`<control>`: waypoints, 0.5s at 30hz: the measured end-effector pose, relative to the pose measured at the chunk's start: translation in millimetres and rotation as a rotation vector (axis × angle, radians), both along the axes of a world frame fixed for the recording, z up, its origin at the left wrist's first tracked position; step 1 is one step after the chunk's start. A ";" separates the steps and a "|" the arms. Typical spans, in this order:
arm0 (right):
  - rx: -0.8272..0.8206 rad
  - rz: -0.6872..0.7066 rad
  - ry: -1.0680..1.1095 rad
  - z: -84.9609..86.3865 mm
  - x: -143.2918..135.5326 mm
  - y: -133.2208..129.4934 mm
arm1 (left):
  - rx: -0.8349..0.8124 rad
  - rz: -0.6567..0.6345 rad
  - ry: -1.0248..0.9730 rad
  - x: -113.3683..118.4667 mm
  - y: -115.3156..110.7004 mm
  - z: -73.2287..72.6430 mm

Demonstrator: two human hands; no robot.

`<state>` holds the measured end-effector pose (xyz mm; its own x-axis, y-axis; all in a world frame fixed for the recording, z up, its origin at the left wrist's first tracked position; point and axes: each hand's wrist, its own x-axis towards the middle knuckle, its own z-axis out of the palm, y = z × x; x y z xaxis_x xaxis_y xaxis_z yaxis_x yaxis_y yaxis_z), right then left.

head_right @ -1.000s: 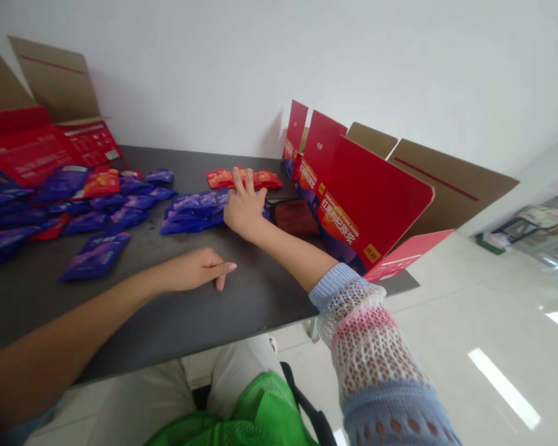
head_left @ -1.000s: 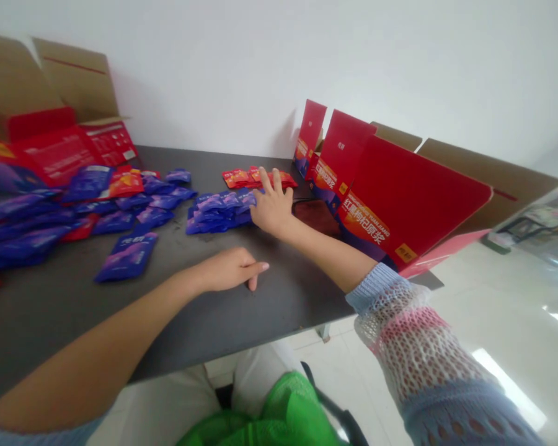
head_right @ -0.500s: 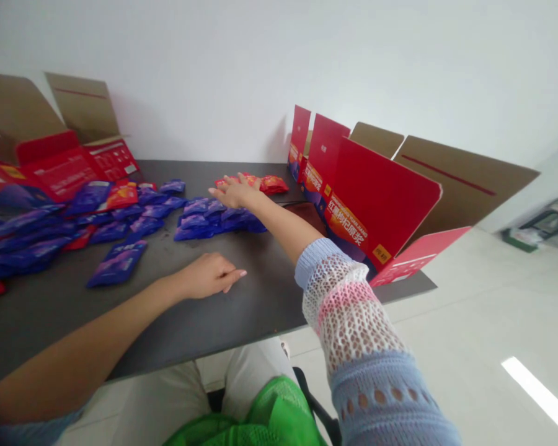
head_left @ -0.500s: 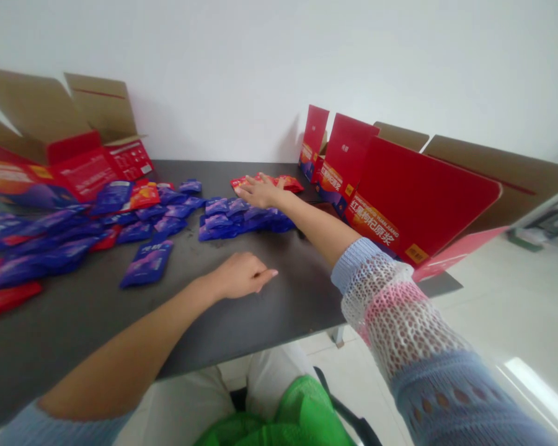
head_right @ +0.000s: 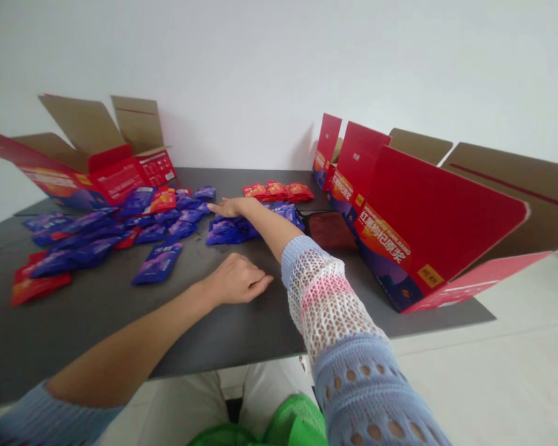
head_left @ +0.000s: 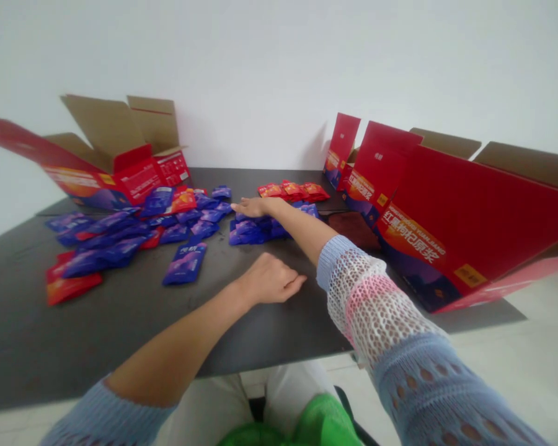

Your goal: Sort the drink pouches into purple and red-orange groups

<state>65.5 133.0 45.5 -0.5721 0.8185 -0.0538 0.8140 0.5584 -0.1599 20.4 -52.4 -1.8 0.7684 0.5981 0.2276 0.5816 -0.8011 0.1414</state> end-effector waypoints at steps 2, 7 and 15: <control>-0.115 0.039 -0.058 -5.6 0.5 -4.1 | 0.062 0.091 -0.065 -14.2 5.2 10.0; -0.076 0.084 -0.050 -18.9 15.0 -16.0 | 0.227 0.617 -0.214 -66.3 28.2 25.5; 0.055 0.078 -0.074 -17.6 29.2 -50.8 | 0.009 1.367 -0.031 -126.5 42.2 50.9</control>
<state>94.6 82.2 27.8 -0.6303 0.7745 -0.0541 0.7761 0.6269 -0.0686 -106.1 -10.3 49.1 -0.4346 0.8676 0.2415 0.8994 0.4042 0.1664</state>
